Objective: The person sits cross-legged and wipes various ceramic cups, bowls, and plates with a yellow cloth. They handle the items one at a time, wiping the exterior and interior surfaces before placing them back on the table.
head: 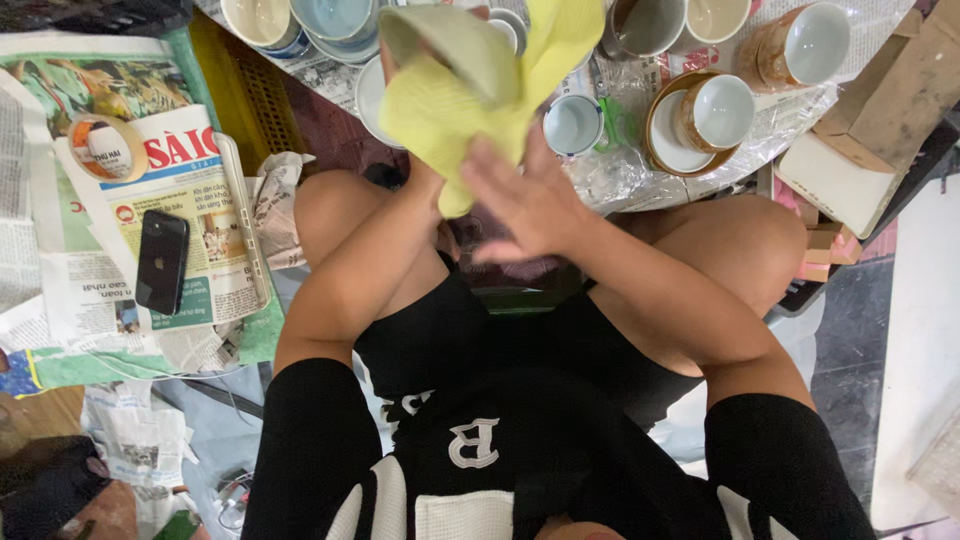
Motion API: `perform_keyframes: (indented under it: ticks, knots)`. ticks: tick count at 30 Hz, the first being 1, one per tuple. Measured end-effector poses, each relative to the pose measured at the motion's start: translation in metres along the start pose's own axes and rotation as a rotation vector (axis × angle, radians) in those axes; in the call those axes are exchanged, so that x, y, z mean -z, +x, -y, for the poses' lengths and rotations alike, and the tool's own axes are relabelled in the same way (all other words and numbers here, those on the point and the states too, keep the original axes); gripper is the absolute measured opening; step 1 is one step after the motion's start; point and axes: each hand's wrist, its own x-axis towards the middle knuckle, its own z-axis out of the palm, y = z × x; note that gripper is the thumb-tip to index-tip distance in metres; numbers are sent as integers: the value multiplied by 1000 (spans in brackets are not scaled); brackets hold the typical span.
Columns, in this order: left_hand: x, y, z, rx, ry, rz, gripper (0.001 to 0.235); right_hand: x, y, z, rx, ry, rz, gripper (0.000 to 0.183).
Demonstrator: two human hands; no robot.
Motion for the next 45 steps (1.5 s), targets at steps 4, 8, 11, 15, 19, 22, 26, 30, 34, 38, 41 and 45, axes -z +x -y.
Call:
perform_keyframes:
  ticks: [4,8,11,15,19,22,26,30,34,38,41,45]
  knots:
    - [-8,-13,10,-421,677,1,33,-6,-8,-34,-174,-9,-188,83]
    - [-19,-21,3,-464,915,144,35,18,-9,-43,-406,98,-420,86]
    - [-28,-16,-10,-500,1086,340,33,42,10,-47,-545,309,-529,80]
    - [-42,-22,-32,-429,1211,447,47,82,35,-46,-456,263,-334,43]
    - [-37,-10,-46,-385,1478,588,42,103,53,-37,-65,170,-319,25]
    - [-26,-6,-42,-276,1553,567,42,101,56,-41,-37,161,-369,27]
    - [-27,-13,-30,-414,1361,490,39,94,52,-40,-172,150,-445,22]
    - [-31,-21,-27,-414,1207,391,27,67,44,-36,-386,243,-589,22]
    - [-30,-27,-25,-423,1064,276,27,28,31,-30,-534,449,-672,27]
    - [-18,-28,-19,-491,928,246,32,6,26,-18,-770,675,-585,6]
    - [1,-21,-20,-561,902,158,37,25,33,-14,-775,726,-436,9]
    - [28,12,-26,-543,621,-157,40,67,42,-16,-716,625,-242,13]
